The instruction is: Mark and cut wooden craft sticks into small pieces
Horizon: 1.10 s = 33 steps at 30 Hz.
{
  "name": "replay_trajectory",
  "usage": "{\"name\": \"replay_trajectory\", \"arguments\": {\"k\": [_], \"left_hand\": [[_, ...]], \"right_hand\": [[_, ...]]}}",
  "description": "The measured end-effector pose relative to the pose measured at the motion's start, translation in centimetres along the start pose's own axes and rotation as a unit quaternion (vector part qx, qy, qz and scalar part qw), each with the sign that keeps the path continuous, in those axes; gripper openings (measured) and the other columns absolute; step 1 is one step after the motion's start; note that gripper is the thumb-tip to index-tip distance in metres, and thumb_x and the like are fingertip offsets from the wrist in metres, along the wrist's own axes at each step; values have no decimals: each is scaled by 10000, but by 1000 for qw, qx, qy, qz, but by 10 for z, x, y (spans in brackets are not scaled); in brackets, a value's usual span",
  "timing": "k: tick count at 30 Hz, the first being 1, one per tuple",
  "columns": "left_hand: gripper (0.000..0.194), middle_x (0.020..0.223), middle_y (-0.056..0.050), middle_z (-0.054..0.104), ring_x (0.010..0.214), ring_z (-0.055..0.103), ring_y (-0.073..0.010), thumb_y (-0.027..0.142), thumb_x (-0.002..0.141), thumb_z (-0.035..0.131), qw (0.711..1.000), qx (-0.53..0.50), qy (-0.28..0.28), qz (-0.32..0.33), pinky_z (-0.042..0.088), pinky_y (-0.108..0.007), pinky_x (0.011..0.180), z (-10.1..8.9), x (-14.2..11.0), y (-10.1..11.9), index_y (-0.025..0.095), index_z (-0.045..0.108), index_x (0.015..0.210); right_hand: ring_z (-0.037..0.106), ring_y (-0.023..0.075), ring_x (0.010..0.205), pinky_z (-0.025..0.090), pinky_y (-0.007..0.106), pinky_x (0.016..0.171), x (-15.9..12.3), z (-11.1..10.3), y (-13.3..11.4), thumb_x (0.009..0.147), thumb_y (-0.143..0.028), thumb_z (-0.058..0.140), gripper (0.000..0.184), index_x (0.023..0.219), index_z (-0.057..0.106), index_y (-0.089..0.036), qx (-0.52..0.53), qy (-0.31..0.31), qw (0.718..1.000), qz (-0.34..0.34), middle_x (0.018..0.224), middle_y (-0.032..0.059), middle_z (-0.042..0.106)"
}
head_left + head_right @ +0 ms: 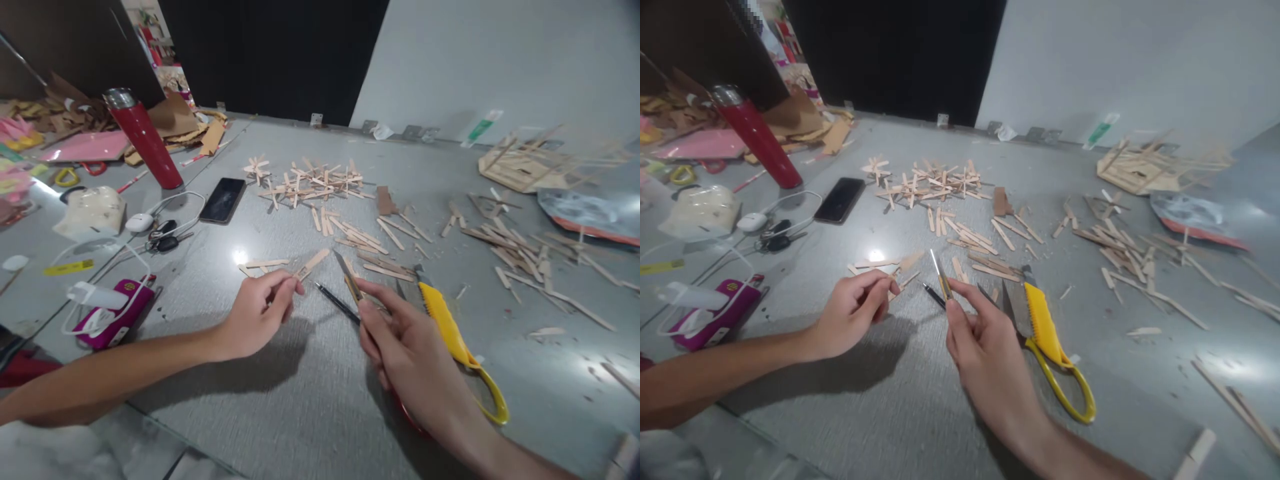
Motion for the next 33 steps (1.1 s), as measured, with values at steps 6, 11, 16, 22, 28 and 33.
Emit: {"name": "replay_trajectory", "arguments": {"k": [6, 11, 16, 22, 28, 33], "left_hand": [[314, 534, 64, 506, 446, 431, -79, 366, 1081, 458, 996, -81, -22, 4, 331, -187, 452, 2, -16, 24, 149, 646, 953], [324, 530, 51, 519, 443, 454, -87, 384, 1076, 476, 995, -92, -31, 4, 330, -197, 442, 4, -20, 30, 151, 655, 940], [386, 534, 50, 502, 449, 426, -89, 467, 1082, 456, 990, -117, -68, -32, 311, -201, 441, 9, -23, 28, 156, 636, 941], [369, 552, 68, 477, 455, 386, -84, 492, 1087, 436, 976, -160, -133, -57, 295, -203, 456, 18, -29, 29, 186, 567, 927], [365, 552, 71, 464, 450, 361, -85, 507, 1088, 427, 965, -194, -160, -77, 264, -206, 441, 22, -30, 27, 197, 534, 928], [363, 549, 74, 462, 432, 338, -80, 499, 1092, 418, 955, -219, -180, -81, 253, -199, 422, 24, -31, 27, 198, 522, 918]], "right_hand": [[446, 134, 378, 402, 241, 379, -1, 1, 0, 938, -679, 577, 590, 1253, 579, -180, 2, 6, 1000, -27, 489, -91, 503], [567, 138, 520, 496, 249, 479, -3, -1, -9, 1016, -570, 561, 326, 1000, 546, -245, 16, 33, 991, -128, 706, -9, 639], [449, 127, 514, 397, 238, 459, -5, 1, -5, 1054, -428, 529, 290, 842, 576, -235, -104, 37, 964, -244, 645, -40, 495], [568, 128, 504, 462, 238, 520, -7, 10, -1, 1027, -208, 540, 224, 818, 617, -238, -162, -6, 926, -341, 645, -21, 626], [641, 160, 524, 533, 271, 565, -7, 10, -3, 982, -157, 570, 203, 850, 703, -237, -196, 26, 910, -364, 700, 24, 729], [706, 170, 561, 562, 265, 584, -9, 9, -5, 954, -94, 583, 220, 839, 705, -236, -216, 55, 889, -399, 699, 23, 761]]}}
Point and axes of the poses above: each hand's wrist, its own x-axis towards the middle knuckle, its own z-axis out of the palm, y = z × x, the point moved 6 cm from there along x, towards the middle knuckle
